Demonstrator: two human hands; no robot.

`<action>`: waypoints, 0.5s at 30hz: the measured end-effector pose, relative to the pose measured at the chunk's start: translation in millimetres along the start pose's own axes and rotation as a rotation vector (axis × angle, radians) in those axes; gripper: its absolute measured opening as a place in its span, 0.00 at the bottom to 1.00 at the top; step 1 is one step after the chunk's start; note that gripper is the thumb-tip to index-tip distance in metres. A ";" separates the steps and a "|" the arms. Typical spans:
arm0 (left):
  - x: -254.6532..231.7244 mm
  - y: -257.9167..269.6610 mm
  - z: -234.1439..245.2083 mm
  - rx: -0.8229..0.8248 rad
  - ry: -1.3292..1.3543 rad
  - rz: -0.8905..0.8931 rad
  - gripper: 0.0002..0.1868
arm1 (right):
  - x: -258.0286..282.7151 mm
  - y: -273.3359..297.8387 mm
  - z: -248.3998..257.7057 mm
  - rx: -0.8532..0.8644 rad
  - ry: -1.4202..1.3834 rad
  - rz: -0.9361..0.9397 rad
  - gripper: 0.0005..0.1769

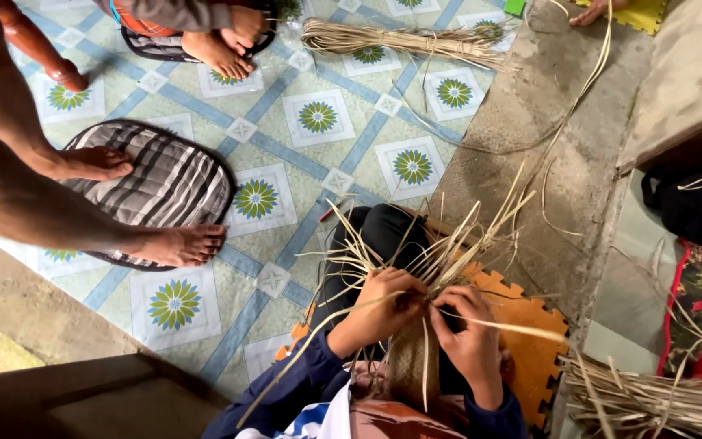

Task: Weaving a hat from dried straw strands by hand

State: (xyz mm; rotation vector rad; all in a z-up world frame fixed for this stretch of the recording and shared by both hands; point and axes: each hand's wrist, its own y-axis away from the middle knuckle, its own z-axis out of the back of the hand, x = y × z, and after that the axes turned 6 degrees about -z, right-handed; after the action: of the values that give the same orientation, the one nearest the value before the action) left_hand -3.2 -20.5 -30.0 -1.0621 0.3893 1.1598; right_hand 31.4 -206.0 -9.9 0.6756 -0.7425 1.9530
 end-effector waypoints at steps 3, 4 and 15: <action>-3.3 -1.2 6.7 0.020 0.090 -0.031 0.11 | -0.7 2.1 1.1 0.011 -0.164 -0.077 0.05; -4.8 -1.6 9.1 0.028 0.127 -0.057 0.09 | 0.5 3.1 2.0 0.029 -0.263 -0.136 0.05; -3.3 -3.7 11.7 0.074 0.181 -0.110 0.12 | 17.4 -1.4 4.5 -0.056 -0.150 -0.182 0.19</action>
State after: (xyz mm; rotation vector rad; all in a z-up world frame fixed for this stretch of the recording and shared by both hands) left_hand -4.1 -12.6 -20.1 -1.1140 0.5054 0.9477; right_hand 25.9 -199.1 5.8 0.8335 -0.7952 1.7238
